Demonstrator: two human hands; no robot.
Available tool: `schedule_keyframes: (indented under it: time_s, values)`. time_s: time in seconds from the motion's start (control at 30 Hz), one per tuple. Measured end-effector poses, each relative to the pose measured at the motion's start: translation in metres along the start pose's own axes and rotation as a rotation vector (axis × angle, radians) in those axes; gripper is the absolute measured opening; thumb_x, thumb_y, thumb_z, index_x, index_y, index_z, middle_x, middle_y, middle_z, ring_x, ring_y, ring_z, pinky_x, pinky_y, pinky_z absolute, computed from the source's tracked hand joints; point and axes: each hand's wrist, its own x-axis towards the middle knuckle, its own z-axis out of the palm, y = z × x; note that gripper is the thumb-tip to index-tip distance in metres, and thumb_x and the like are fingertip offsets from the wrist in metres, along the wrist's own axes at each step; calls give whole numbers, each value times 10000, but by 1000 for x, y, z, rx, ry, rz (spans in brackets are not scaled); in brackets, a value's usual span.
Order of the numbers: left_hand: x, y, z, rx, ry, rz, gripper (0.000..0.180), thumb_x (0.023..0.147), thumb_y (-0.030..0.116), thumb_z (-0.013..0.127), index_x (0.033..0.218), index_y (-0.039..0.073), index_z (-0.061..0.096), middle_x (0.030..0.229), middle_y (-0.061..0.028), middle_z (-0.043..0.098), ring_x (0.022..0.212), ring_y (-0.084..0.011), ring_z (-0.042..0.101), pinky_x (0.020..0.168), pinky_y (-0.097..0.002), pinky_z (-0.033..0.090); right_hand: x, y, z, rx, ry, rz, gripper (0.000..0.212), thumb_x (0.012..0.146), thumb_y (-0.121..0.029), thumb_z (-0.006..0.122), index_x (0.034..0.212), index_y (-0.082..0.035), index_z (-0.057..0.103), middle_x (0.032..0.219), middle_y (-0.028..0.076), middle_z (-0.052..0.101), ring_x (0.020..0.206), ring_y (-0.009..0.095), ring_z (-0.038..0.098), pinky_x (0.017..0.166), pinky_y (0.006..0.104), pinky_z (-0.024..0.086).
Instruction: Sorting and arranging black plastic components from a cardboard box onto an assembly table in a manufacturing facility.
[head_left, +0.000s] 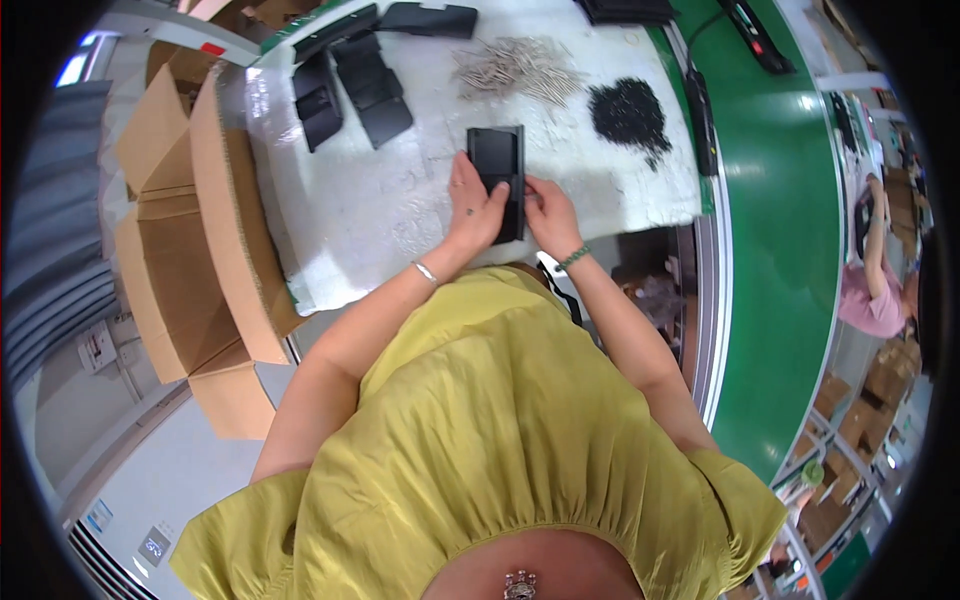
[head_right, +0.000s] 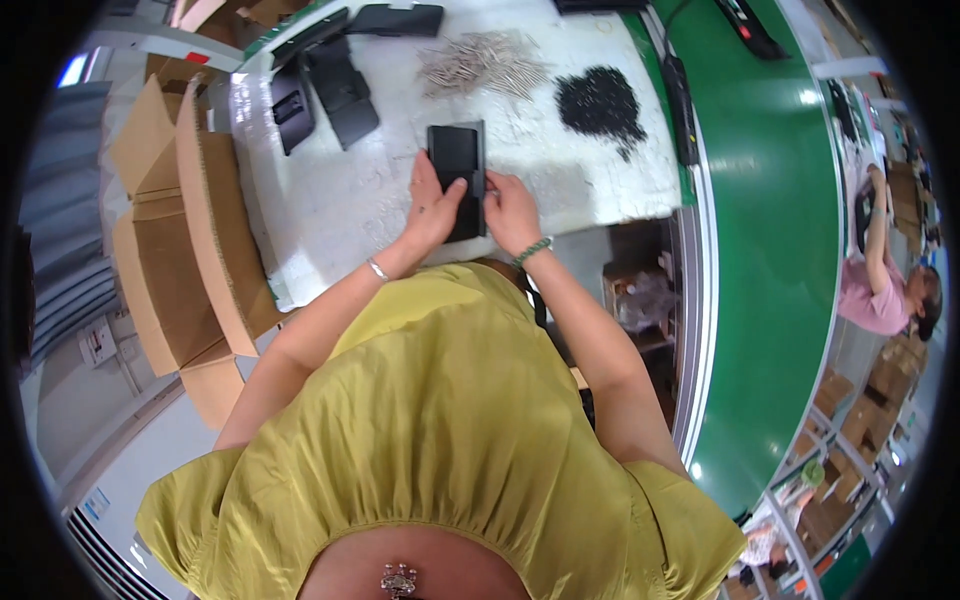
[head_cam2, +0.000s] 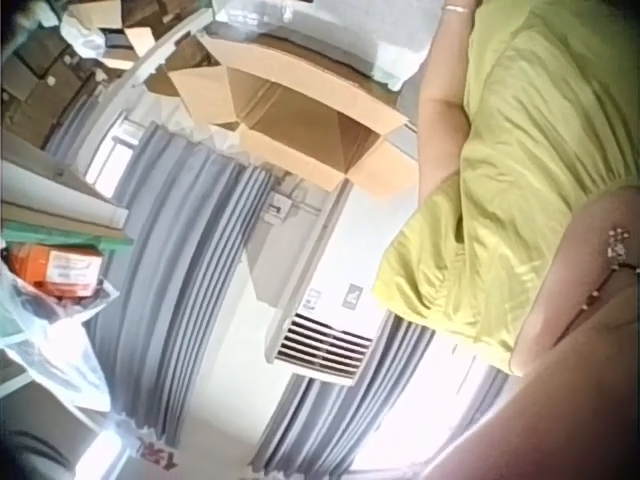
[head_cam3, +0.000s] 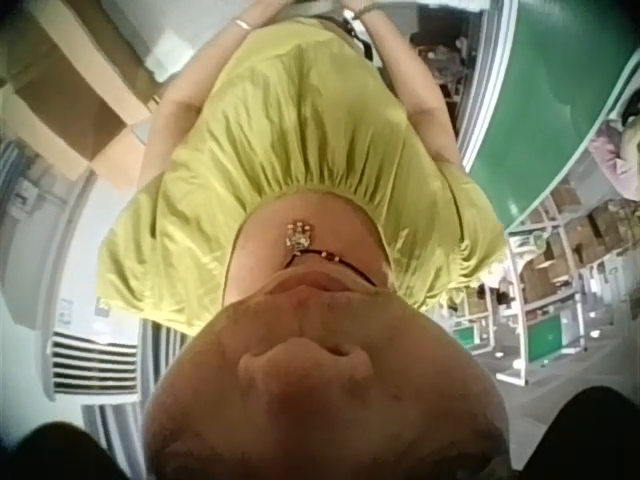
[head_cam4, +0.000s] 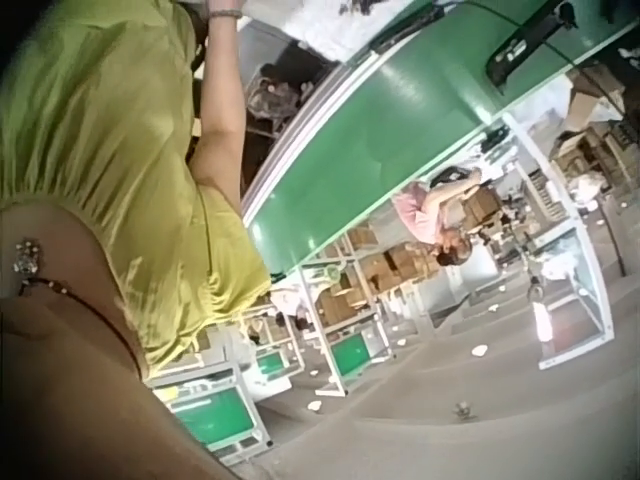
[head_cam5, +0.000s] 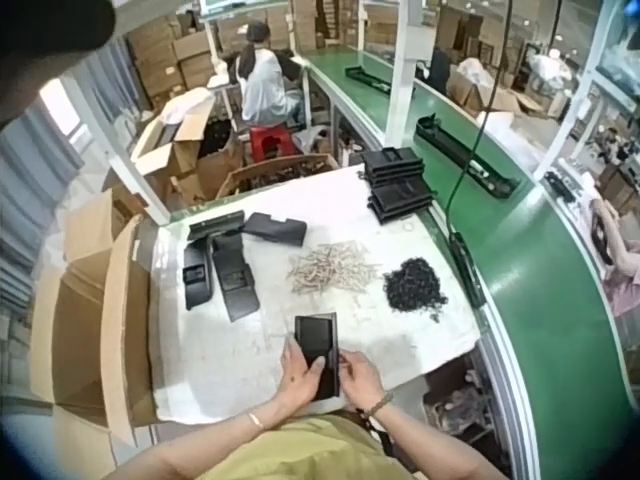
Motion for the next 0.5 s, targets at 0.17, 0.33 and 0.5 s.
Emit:
schedule_keyframes:
  time_s: [0.17,0.33,0.5]
  values:
    - [13,-11,-13,297,12,227,802,791,261,589,1354,-84,133,1383,-341,141,1289,-466,145,1070,-464,131,12,-1,-9,191,-163,130,290,761,-66,529,1041,-18,585,890,144,600,699,269,606,660,348,487]
    - [84,-31,-89,148,498,-8,731,747,326,658,1271,-57,321,1281,-288,335,1186,-403,326,1021,-444,233,43,-50,-26,-5,-41,-18,284,764,-75,565,1042,-25,584,888,129,592,656,200,609,636,308,495]
    - [142,-26,-123,355,485,-358,775,667,304,729,1255,-17,339,1212,-224,399,1112,-388,409,942,-413,369,83,-66,1,107,-100,-130,275,758,-92,576,1021,-13,595,913,129,624,670,214,610,648,307,496]
